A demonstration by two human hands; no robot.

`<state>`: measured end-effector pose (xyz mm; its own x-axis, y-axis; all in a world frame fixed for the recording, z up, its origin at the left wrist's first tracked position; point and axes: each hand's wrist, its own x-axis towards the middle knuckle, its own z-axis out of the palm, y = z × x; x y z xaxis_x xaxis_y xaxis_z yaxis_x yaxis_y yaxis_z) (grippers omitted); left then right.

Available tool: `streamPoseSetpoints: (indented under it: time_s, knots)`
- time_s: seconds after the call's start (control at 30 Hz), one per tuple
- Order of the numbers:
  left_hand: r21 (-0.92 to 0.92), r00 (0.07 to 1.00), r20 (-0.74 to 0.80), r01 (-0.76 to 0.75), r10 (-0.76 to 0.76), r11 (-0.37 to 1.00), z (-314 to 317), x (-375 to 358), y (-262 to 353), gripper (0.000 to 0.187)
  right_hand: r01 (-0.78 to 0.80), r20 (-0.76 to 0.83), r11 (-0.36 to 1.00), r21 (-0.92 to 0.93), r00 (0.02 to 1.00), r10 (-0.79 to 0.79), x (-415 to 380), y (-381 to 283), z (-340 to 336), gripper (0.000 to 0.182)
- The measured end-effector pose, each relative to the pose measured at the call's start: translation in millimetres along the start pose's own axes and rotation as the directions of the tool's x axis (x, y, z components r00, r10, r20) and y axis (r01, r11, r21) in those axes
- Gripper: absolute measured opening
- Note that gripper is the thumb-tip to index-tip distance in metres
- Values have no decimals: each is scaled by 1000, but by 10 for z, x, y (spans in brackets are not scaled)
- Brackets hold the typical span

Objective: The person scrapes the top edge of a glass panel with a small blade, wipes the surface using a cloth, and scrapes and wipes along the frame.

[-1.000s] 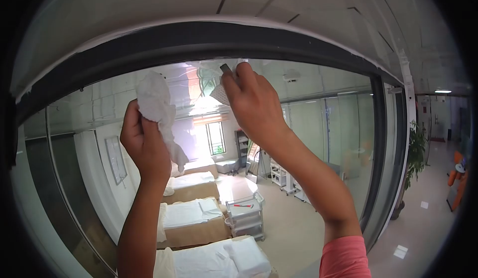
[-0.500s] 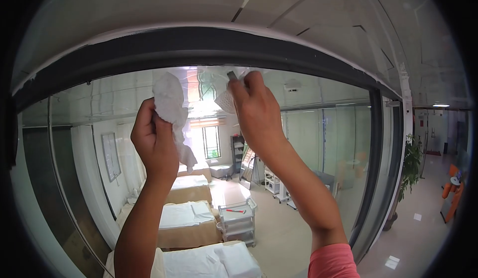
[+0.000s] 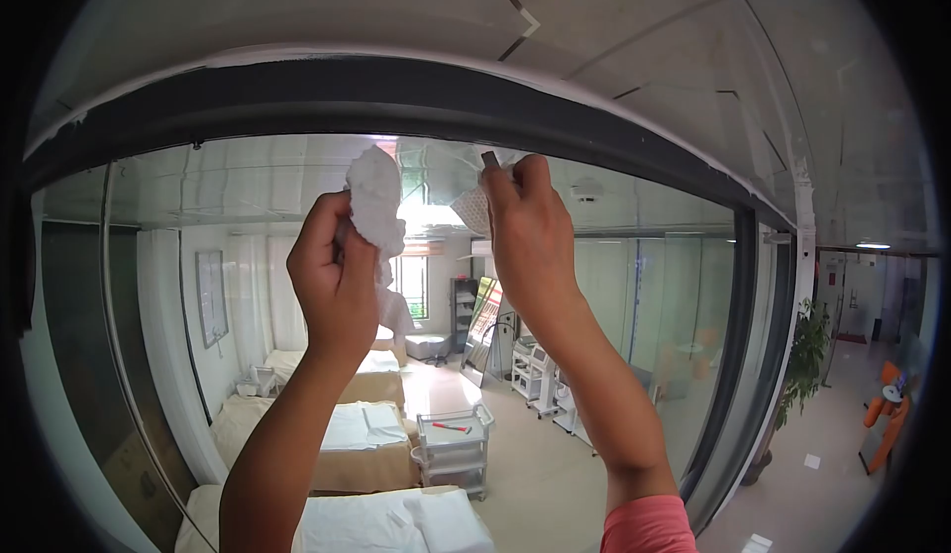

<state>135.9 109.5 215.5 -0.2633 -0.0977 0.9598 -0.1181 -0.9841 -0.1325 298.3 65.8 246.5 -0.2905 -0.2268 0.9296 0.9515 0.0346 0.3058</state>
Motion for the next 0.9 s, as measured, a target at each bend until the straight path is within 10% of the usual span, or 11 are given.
streamPoseSetpoints:
  time_s: [0.9]
  knots:
    - [-30,999,-12,-44,43,999,10,10,-12,13,-62,-5,995,84,998,62,-46,-168,-42,18]
